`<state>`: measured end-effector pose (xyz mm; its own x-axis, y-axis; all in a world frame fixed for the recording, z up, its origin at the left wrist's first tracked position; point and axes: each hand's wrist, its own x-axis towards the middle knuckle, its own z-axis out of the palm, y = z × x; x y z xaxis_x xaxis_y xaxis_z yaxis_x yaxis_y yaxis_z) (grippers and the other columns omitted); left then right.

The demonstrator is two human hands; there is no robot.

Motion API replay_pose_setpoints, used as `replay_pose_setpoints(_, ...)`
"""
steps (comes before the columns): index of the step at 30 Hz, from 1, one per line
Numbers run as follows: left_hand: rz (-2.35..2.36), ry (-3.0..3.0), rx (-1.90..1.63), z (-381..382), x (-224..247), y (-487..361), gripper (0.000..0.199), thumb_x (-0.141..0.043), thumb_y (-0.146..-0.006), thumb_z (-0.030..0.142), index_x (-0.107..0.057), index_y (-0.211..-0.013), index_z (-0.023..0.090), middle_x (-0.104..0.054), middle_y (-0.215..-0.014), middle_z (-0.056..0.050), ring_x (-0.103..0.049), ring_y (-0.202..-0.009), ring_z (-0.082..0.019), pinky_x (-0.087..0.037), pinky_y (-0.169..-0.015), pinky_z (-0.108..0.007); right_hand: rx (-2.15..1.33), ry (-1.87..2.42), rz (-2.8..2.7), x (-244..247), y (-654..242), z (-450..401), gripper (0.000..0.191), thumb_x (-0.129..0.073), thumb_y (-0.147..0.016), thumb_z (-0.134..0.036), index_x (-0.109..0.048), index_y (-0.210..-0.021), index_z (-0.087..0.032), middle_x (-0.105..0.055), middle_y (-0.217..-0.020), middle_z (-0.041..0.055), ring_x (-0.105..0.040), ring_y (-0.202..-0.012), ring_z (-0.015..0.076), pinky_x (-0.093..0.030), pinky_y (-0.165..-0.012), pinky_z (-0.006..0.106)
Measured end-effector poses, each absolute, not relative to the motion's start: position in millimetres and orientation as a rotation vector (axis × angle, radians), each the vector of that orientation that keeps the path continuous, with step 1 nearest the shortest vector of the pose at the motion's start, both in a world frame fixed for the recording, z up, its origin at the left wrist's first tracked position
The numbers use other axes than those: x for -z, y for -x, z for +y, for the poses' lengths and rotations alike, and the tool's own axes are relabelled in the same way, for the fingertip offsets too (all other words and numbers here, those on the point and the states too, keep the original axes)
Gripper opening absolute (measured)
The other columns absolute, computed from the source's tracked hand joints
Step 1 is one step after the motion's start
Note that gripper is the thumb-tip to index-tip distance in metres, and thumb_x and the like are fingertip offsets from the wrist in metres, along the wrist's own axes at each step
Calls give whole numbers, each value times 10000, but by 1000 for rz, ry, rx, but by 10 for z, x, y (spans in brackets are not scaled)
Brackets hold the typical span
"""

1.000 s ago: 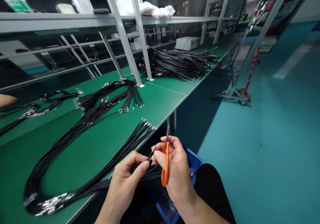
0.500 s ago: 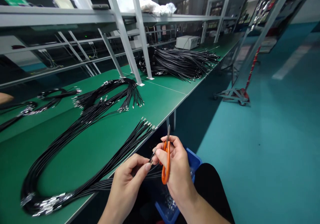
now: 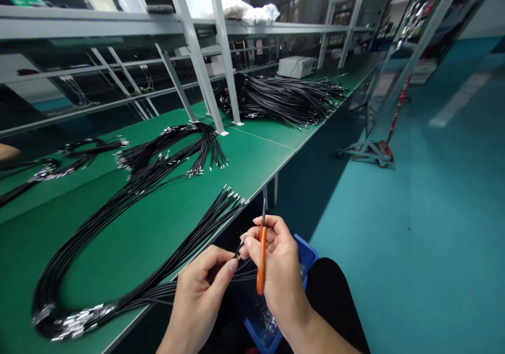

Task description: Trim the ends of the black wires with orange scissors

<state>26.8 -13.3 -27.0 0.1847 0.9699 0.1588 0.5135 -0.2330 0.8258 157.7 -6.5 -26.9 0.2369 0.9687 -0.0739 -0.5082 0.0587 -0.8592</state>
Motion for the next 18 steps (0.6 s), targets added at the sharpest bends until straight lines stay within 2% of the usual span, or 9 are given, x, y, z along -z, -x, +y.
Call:
replay_pose_setpoints(4,1375,-1847,-958,-147,279,-284,151,-553,-858,274,-626,-748,200,-591,-670,18,-513,-576,-118,-362,-544,-214,-1269,886,-580,256,-1565,-57,286,-689,-712,-127,-512,-915,-225,-613,-685,-52,-563,-556,93,-461,-580,217)
replay_pose_setpoints(9,1320,-1709,-940,-134,309,-281,170,-519,-884,295,-627,-793,200,-632,-733,7,-569,-661,-135,-412,-616,-220,-1516,760,-353,281,-1524,-43,256,-628,-696,-99,-499,-891,-204,-590,-685,-39,-529,-527,92,-431,-537,216)
replay_pose_setpoints(13,1254,-1631,-947,-102,268,-255,202,-479,-900,325,-589,-800,187,-629,-756,-11,-586,-703,-150,-437,-654,-242,-1487,780,-376,288,-1452,-82,251,-643,-721,-111,-502,-902,-214,-587,-695,-44,-543,-562,97,-437,-564,217)
replay_pose_setpoints(16,1234,-1581,-1035,-66,198,-278,150,-553,-853,335,-564,-873,187,-608,-801,-19,-577,-716,-155,-448,-655,-254,-1478,783,-413,270,-1393,-120,278,-678,-714,-109,-508,-898,-230,-589,-698,-51,-558,-622,102,-438,-586,203)
replay_pose_setpoints(18,1241,-1518,-1082,-31,161,-305,142,-606,-815,313,-564,-831,178,-584,-774,-15,-560,-672,-144,-444,-618,-250,-1496,764,-411,260,-1370,-138,301,-690,-698,-94,-511,-894,-237,-585,-695,-57,-561,-636,104,-438,-588,203)
